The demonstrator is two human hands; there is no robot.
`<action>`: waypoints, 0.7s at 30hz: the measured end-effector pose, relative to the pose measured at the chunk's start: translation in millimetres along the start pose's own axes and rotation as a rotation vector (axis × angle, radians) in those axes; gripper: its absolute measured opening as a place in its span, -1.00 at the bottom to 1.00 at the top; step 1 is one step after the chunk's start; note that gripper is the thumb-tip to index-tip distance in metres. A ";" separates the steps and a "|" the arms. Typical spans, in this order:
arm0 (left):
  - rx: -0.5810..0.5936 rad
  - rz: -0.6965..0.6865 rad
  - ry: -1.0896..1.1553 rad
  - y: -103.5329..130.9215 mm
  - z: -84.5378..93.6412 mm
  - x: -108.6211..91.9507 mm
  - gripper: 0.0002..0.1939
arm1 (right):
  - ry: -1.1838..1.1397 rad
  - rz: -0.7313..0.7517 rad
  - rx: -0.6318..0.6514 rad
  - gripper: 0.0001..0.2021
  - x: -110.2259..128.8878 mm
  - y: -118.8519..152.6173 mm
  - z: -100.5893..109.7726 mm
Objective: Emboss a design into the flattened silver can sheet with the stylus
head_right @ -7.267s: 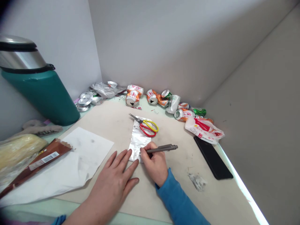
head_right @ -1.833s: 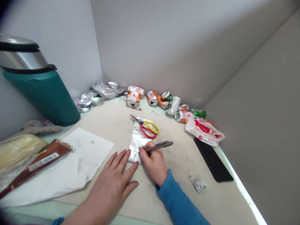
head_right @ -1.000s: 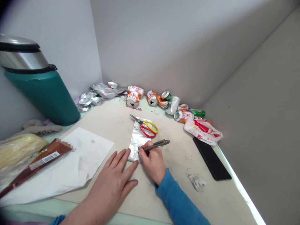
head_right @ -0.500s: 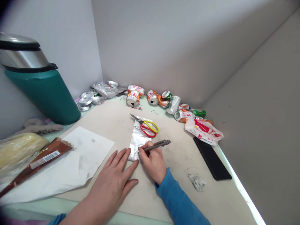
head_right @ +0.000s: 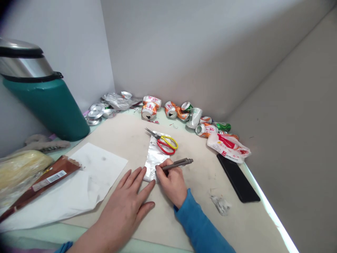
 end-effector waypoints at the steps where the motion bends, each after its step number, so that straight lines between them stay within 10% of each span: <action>1: -0.002 0.002 0.000 -0.1 -0.4 0.0 -0.54 | 0.008 0.001 0.006 -0.82 0.4 0.4 0.0; 21: -0.050 -0.006 0.006 1.5 -2.3 0.5 -0.53 | 0.110 0.018 0.010 -0.81 7.2 -0.4 0.5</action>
Point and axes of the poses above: each hand's wrist, its own y-axis away from the middle knuckle, its own z-axis out of the back of the hand, x = y × z, the point moved 1 cm from there along -y, towards the middle knuckle
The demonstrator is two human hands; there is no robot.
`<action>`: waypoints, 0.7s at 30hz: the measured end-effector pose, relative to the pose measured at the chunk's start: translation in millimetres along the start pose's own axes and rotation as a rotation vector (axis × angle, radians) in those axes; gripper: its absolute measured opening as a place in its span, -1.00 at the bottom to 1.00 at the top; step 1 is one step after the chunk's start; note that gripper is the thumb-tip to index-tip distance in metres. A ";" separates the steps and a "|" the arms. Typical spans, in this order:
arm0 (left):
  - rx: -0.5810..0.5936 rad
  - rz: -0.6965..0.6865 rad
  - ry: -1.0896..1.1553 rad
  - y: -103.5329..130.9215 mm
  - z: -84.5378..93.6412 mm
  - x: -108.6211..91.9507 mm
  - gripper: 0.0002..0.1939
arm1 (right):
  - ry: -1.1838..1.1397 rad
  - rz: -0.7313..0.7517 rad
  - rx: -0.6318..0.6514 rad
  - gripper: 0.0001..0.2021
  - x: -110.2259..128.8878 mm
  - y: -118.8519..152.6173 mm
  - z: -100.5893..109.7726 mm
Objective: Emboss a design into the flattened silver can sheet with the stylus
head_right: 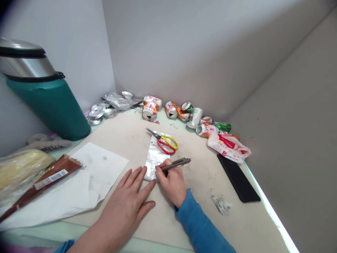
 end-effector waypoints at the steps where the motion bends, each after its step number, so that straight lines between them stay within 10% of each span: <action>1: -0.002 -0.001 -0.001 -0.1 -0.3 0.2 -0.53 | -0.003 -0.002 0.003 -0.81 -0.5 0.0 -0.2; 21: -0.002 0.001 -0.001 0.7 1.4 -0.8 -0.55 | -0.180 -0.036 -0.080 -0.80 -7.6 1.4 -1.2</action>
Point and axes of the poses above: each hand's wrist, its own y-axis away from the middle knuckle, its own z-axis out of the back of the hand, x = y × z, the point moved 1 cm from there along -y, towards the middle knuckle
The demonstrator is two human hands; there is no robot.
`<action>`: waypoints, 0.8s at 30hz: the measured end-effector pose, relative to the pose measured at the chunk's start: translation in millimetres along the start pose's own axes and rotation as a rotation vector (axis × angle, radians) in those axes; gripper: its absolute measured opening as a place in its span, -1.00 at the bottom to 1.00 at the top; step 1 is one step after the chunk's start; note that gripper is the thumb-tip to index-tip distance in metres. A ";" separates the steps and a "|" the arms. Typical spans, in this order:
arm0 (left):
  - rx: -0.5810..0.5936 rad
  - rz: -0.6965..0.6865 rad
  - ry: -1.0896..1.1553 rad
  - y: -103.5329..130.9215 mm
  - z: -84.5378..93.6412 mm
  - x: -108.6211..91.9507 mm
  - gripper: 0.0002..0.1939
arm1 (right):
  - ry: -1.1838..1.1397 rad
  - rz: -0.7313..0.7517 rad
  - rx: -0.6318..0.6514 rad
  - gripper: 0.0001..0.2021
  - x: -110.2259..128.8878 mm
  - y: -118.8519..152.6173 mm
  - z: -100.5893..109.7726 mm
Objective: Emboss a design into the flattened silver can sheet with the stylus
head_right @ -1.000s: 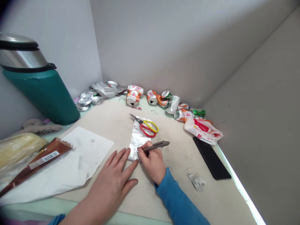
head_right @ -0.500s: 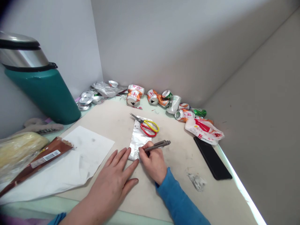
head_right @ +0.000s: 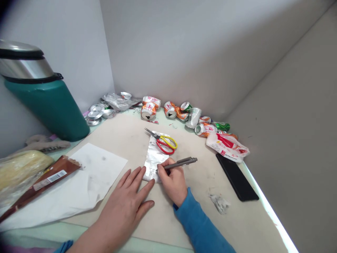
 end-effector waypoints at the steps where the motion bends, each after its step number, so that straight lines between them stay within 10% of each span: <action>1: 0.001 0.002 -0.001 -0.2 -0.2 -0.1 -0.55 | 0.002 0.007 -0.016 -0.80 -0.3 0.4 0.0; 24: 0.019 0.002 0.002 -0.6 -1.1 -0.2 -0.52 | 0.170 0.070 0.076 -0.81 8.2 1.2 -1.2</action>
Point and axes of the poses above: each hand's wrist, its own y-axis away from the middle knuckle, its own z-axis out of the back of the hand, x = y × z, the point moved 1 cm from there along -y, towards the middle knuckle
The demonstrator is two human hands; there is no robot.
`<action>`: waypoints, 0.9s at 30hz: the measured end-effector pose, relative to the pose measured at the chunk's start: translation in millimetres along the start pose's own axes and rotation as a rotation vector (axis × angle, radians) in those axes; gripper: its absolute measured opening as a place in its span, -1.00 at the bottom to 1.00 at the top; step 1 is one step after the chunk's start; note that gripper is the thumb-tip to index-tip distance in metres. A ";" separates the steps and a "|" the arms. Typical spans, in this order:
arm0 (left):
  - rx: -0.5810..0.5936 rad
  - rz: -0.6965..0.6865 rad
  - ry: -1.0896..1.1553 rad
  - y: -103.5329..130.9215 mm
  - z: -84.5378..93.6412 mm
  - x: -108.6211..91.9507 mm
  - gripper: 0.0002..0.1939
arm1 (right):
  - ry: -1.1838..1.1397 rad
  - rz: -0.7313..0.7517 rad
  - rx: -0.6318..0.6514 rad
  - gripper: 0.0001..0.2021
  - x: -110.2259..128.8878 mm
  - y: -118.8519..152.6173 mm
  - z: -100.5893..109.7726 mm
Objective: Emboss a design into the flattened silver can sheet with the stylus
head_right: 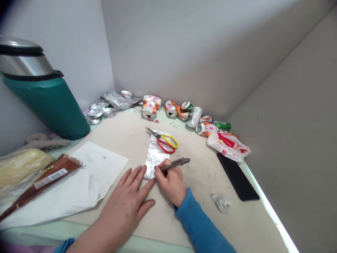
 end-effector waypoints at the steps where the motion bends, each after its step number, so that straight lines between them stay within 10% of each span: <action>1: 0.004 0.002 0.001 0.3 0.1 -0.1 -0.52 | 0.000 0.000 -0.001 -0.81 0.1 -0.3 0.1; 27: 0.016 0.003 -0.012 0.2 -0.6 0.7 -0.51 | 0.007 -0.002 0.005 -0.81 -2.4 -1.6 -0.6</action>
Point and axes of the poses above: each hand's wrist, its own y-axis away from the middle knuckle, its own z-axis out of the back of the hand, x = y × z, the point moved 1 cm from there along -y, towards the middle knuckle
